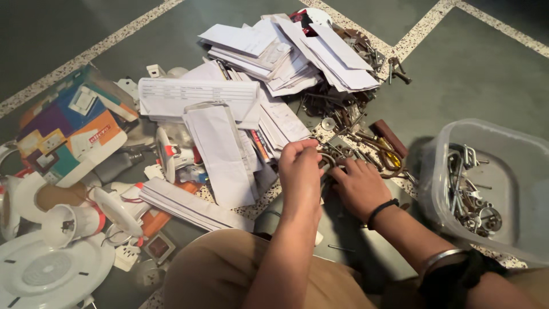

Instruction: The person sits on the floor and sorts small metal hardware items from a mixed pile into a clear plastic container. They handle nuts, bolts, washers, and metal hooks one by one, placing selected pieces into the container while leaving other items on the floor.

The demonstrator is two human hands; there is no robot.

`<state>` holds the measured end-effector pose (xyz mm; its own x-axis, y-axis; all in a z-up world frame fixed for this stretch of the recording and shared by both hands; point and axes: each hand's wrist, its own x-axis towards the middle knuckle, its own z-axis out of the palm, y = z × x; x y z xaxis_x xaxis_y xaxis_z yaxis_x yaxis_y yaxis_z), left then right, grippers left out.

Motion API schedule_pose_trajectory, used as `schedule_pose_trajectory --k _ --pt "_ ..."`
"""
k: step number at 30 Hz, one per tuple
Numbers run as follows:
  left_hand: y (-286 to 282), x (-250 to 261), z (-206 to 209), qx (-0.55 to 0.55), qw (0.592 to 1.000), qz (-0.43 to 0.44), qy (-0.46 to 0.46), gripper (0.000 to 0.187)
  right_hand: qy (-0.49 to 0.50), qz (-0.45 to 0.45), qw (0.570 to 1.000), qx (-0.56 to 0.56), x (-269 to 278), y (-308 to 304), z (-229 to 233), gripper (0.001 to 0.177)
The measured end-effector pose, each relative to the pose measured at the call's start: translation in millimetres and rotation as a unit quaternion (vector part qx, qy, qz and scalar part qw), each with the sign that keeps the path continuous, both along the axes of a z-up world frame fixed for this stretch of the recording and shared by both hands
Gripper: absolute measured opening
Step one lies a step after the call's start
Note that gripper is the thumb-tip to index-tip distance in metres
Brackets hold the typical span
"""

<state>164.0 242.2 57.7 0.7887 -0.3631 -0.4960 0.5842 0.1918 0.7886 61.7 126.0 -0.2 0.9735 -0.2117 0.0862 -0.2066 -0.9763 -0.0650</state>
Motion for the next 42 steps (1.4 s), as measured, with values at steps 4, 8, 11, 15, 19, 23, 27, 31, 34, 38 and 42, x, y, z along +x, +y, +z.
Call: schedule_pose_trajectory --k 4,8,11,15,19,23,27,31,34,38,42 --pt "-6.5 -2.9 -8.7 0.007 0.999 0.006 -0.030 0.019 0.060 -0.031 0.997 0.033 -7.9 -9.2 4.6 0.022" --pt "-15.2 -13.2 -24.6 0.121 0.978 -0.026 -0.166 0.019 -0.008 -0.062 0.992 0.112 -20.3 -15.5 19.6 0.024" --pt "-17.8 -23.1 -33.4 0.176 0.946 -0.116 -0.246 0.024 -0.046 -0.069 0.982 0.168 -29.0 -14.5 36.3 0.023" --pt "-23.1 -27.6 -38.1 0.253 0.917 -0.247 -0.183 0.038 -0.115 -0.028 0.967 0.226 -39.2 -4.7 58.7 0.022" --pt "-22.8 -31.3 -50.9 0.177 0.942 -0.260 -0.117 0.041 -0.126 0.053 0.961 0.242 -52.2 2.3 72.3 0.023" --pt "-23.0 -37.9 -66.7 0.105 0.953 -0.246 -0.145 0.027 -0.193 0.079 0.948 0.239 -70.8 6.3 79.5 0.023" --pt "-28.1 -47.9 -73.8 0.029 0.926 -0.358 -0.117 0.026 -0.209 -0.013 0.949 0.235 -91.1 0.5 80.7 0.023" --pt "-25.6 -58.9 -76.6 0.063 0.880 -0.438 -0.175 0.022 -0.213 -0.036 0.936 0.278 -103.3 -9.8 68.9 0.022" --pt "-25.7 -60.1 -77.4 0.027 0.880 -0.434 -0.189 0.022 -0.231 -0.038 0.913 0.335 -105.5 -15.5 57.6 0.022" --pt "-24.4 -56.3 -79.3 0.046 0.892 -0.422 -0.158 0.027 -0.260 -0.044 0.904 0.336 -103.6 -15.1 47.6 0.022" --pt "-26.7 -55.5 -81.9 0.067 0.900 -0.402 -0.156 0.033 -0.259 -0.074 0.904 0.332 -101.0 -12.7 48.1 0.021"
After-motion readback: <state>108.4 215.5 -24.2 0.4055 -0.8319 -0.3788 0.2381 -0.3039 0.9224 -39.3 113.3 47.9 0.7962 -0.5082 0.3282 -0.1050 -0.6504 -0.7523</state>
